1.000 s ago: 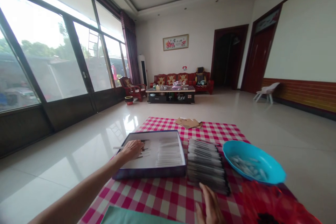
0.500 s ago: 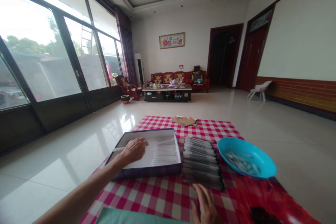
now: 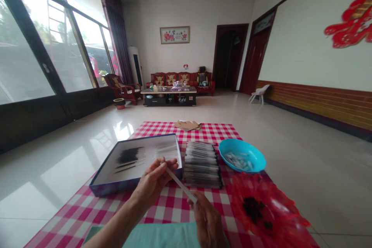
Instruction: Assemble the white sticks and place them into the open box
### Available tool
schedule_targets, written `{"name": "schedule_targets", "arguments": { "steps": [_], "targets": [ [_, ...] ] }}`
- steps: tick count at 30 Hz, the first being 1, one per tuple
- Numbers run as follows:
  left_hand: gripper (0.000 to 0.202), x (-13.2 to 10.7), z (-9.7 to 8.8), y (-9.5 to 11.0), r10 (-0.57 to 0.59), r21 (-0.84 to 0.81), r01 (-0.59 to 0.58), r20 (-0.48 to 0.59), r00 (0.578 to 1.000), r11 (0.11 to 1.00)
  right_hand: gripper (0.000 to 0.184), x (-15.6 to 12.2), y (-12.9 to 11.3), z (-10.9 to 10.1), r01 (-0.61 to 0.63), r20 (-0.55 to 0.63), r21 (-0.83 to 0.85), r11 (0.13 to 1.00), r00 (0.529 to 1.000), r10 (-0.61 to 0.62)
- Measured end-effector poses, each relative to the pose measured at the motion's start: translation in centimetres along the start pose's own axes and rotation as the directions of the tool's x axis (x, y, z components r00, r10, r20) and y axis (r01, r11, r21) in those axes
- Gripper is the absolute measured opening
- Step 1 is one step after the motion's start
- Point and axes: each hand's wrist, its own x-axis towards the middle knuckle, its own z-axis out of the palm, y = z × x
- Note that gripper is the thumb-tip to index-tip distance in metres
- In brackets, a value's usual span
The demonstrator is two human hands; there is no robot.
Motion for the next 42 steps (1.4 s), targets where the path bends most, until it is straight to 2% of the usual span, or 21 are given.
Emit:
{"name": "schedule_targets", "arguments": {
  "steps": [2,4,6,8,9,10,12,14,15,16,18,21,23,26,28,31,36,42],
  "targets": [
    [0.032,-0.1,-0.7,-0.7,-0.007,0.001,0.007,-0.041,0.999,1.000,0.037,0.0,-0.7,0.3,-0.108,-0.053,0.135,0.985,0.992,0.116],
    [0.031,-0.4,-1.1,-1.2,0.007,0.047,-0.003,-0.069,0.998,0.999,0.039,0.2,-1.2,0.5,-0.166,-0.085,0.231,0.958,0.978,0.190],
    [0.028,-0.7,-1.5,-1.8,0.042,0.164,-0.030,-0.070,0.997,0.986,0.036,0.7,-1.5,0.5,-0.206,-0.087,0.291,0.934,0.967,0.241],
    [0.021,-1.2,-1.9,-2.3,0.100,0.381,-0.087,-0.015,0.995,0.921,0.032,1.2,-1.5,0.4,-0.260,-0.077,0.332,0.907,0.951,0.301],
    [0.017,-1.4,-2.1,-2.5,0.146,0.530,-0.142,0.035,0.989,0.836,0.031,1.5,-1.5,0.3,-0.289,-0.074,0.349,0.891,0.940,0.334],
    [0.014,-1.7,-2.2,-2.7,0.207,0.683,-0.220,0.103,0.973,0.696,0.031,1.6,-1.5,0.2,-0.316,-0.069,0.361,0.877,0.929,0.363],
    [0.013,-2.2,-2.2,-2.9,0.334,0.885,-0.376,0.279,0.900,0.275,0.032,1.8,-1.4,0.2,-0.351,-0.053,0.363,0.863,0.917,0.395],
    [0.024,-2.6,-1.9,-3.0,0.408,0.896,-0.420,0.440,0.800,-0.142,0.034,1.8,-1.5,0.2,-0.360,-0.045,0.346,0.866,0.916,0.399],
    [0.030,-2.7,-1.6,-3.0,0.416,0.871,-0.401,0.488,0.767,-0.283,0.036,1.8,-1.4,0.2,-0.362,-0.043,0.336,0.869,0.916,0.399],
    [0.034,-2.8,-1.3,-2.9,0.413,0.851,-0.365,0.507,0.757,-0.377,0.037,1.8,-1.4,0.2,-0.364,-0.047,0.328,0.872,0.915,0.400],
    [0.037,-2.8,-0.7,-2.8,0.398,0.837,-0.276,0.482,0.781,-0.472,0.036,1.8,-1.3,0.1,-0.371,-0.055,0.320,0.872,0.912,0.408],
    [0.031,-3.0,-0.3,-2.7,0.345,0.831,-0.214,0.429,0.835,-0.514,0.034,1.8,-1.0,0.1,-0.372,-0.032,0.316,0.872,0.915,0.402],
    [0.025,-3.2,-0.3,-3.1,0.268,0.811,-0.274,0.457,0.848,-0.517,0.032,1.7,-0.8,0.1,-0.373,0.008,0.316,0.872,0.920,0.391],
    [0.012,-3.5,-0.5,-4.7,0.142,0.787,-0.395,0.512,0.847,-0.474,0.031,1.7,-0.7,0.3,-0.370,0.070,0.305,0.877,0.928,0.367],
    [0.011,-3.5,-0.6,-6.0,0.119,0.802,-0.416,0.506,0.854,-0.430,0.031,1.7,-0.7,0.3,-0.366,0.075,0.306,0.879,0.930,0.361],
    [0.014,-3.2,-0.9,-7.6,0.172,0.843,-0.415,0.490,0.855,-0.341,0.031,1.7,-0.7,0.1,-0.363,0.036,0.300,0.882,0.928,0.370],
    [0.012,-2.6,-2.3,-8.8,0.262,0.850,-0.482,0.524,0.810,-0.211,0.028,1.8,-0.1,0.1,-0.318,0.041,0.191,0.929,0.948,0.316],
    [0.014,-2.2,-3.5,-8.9,0.339,0.855,-0.477,0.519,0.785,-0.204,0.029,1.8,0.5,0.4,-0.312,0.044,0.146,0.939,0.950,0.309]
  ]
}}
